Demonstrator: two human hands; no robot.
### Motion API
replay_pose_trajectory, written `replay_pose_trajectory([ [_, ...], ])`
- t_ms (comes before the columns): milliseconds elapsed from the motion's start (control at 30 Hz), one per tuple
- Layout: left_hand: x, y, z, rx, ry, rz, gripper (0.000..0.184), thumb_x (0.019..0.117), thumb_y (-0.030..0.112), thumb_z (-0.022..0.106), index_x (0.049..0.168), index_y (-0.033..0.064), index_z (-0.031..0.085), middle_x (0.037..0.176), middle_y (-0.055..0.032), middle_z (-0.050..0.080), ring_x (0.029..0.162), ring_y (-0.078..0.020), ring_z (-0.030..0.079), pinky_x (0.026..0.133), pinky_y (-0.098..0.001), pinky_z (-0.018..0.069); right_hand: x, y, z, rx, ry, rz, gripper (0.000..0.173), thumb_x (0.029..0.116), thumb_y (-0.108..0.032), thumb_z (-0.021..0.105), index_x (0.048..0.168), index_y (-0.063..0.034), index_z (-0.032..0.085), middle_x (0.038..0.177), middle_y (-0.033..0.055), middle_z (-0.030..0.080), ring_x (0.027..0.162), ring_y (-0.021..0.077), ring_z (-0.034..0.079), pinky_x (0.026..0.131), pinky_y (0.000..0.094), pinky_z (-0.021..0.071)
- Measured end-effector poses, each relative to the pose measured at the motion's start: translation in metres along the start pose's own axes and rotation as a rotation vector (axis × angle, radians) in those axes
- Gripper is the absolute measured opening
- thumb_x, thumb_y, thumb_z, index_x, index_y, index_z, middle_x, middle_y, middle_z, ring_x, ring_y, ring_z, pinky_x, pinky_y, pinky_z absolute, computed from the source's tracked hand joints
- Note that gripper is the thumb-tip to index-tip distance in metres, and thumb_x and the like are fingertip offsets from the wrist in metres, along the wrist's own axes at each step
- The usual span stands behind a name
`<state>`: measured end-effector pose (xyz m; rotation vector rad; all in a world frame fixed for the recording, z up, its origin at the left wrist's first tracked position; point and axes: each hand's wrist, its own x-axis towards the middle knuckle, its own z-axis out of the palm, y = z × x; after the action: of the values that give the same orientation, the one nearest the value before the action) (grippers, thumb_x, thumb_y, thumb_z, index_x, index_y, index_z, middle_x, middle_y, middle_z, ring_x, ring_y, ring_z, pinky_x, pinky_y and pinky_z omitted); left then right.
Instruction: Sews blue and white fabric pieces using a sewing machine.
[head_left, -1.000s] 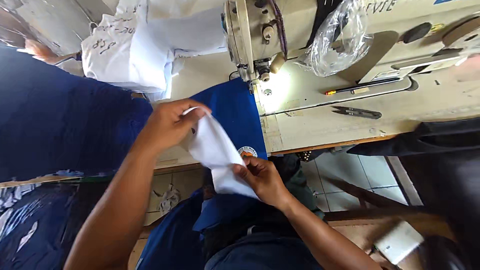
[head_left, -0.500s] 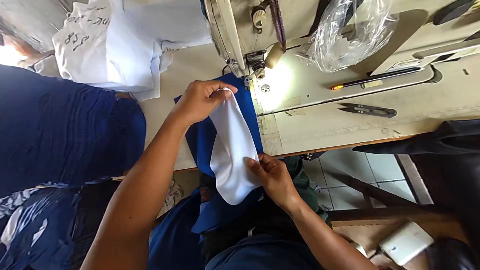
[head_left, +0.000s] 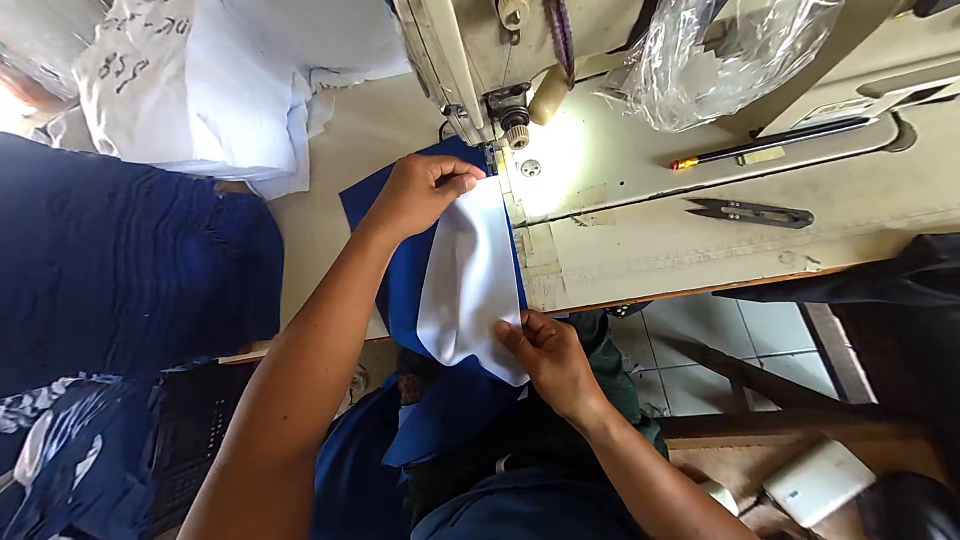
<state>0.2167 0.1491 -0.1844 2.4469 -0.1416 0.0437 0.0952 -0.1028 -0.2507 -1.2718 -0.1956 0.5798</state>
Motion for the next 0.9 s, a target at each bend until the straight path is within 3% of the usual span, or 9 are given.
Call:
replay_pose_trajectory([
  [133, 0.002, 0.002, 0.007, 0.012, 0.072, -0.057, 0.022, 0.1029, 0.023, 0.062, 0.111, 0.0081, 0.075, 0.095, -0.0023, 0.074, 0.082, -0.0038, 0.067, 0.080, -0.0251, 0.0561, 0.000, 0.003, 0.000, -0.041, 0.000, -0.012, 0.015, 0.1012, -0.016, 0.065, 0.100, -0.0019, 0.071, 0.081, 0.0021, 0.074, 0.071, 0.0064, 0.070, 0.068, 0.0240, 0.0600],
  [267, 0.002, 0.004, 0.015, 0.040, 0.095, -0.072, 0.020, 0.0990, 0.027, 0.070, 0.104, 0.0085, 0.076, 0.090, -0.0010, 0.074, 0.079, -0.0027, 0.068, 0.077, -0.0233, 0.0565, -0.004, 0.001, -0.002, -0.024, 0.016, -0.018, 0.015, 0.1011, -0.014, 0.065, 0.101, -0.0005, 0.071, 0.083, 0.0029, 0.075, 0.074, 0.0073, 0.072, 0.071, 0.0241, 0.0614],
  [367, 0.003, 0.004, 0.018, 0.098, 0.115, -0.068, 0.021, 0.1001, 0.028, 0.067, 0.103, 0.0084, 0.075, 0.089, -0.0015, 0.073, 0.077, -0.0037, 0.066, 0.076, -0.0239, 0.0548, -0.008, -0.002, -0.003, -0.024, 0.022, -0.024, 0.015, 0.1008, -0.013, 0.065, 0.103, -0.0001, 0.071, 0.085, 0.0029, 0.075, 0.075, 0.0068, 0.072, 0.072, 0.0238, 0.0620],
  [600, 0.011, 0.002, 0.020, 0.156, 0.122, -0.059, 0.023, 0.0989, 0.029, 0.067, 0.101, 0.0083, 0.075, 0.091, -0.0041, 0.073, 0.082, -0.0090, 0.067, 0.079, -0.0312, 0.0551, -0.012, -0.003, -0.002, -0.060, 0.011, -0.049, 0.014, 0.1018, -0.014, 0.064, 0.101, -0.0011, 0.071, 0.081, 0.0006, 0.074, 0.071, 0.0040, 0.070, 0.067, 0.0208, 0.0602],
  [900, 0.014, 0.000, 0.018, 0.124, 0.113, -0.074, 0.022, 0.0986, 0.029, 0.068, 0.101, 0.0087, 0.075, 0.084, 0.0002, 0.071, 0.071, -0.0012, 0.062, 0.070, -0.0213, 0.0523, -0.011, 0.001, -0.003, -0.077, 0.024, -0.021, 0.019, 0.1041, -0.015, 0.060, 0.096, -0.0032, 0.071, 0.077, -0.0019, 0.070, 0.067, 0.0014, 0.066, 0.063, 0.0186, 0.0565],
])
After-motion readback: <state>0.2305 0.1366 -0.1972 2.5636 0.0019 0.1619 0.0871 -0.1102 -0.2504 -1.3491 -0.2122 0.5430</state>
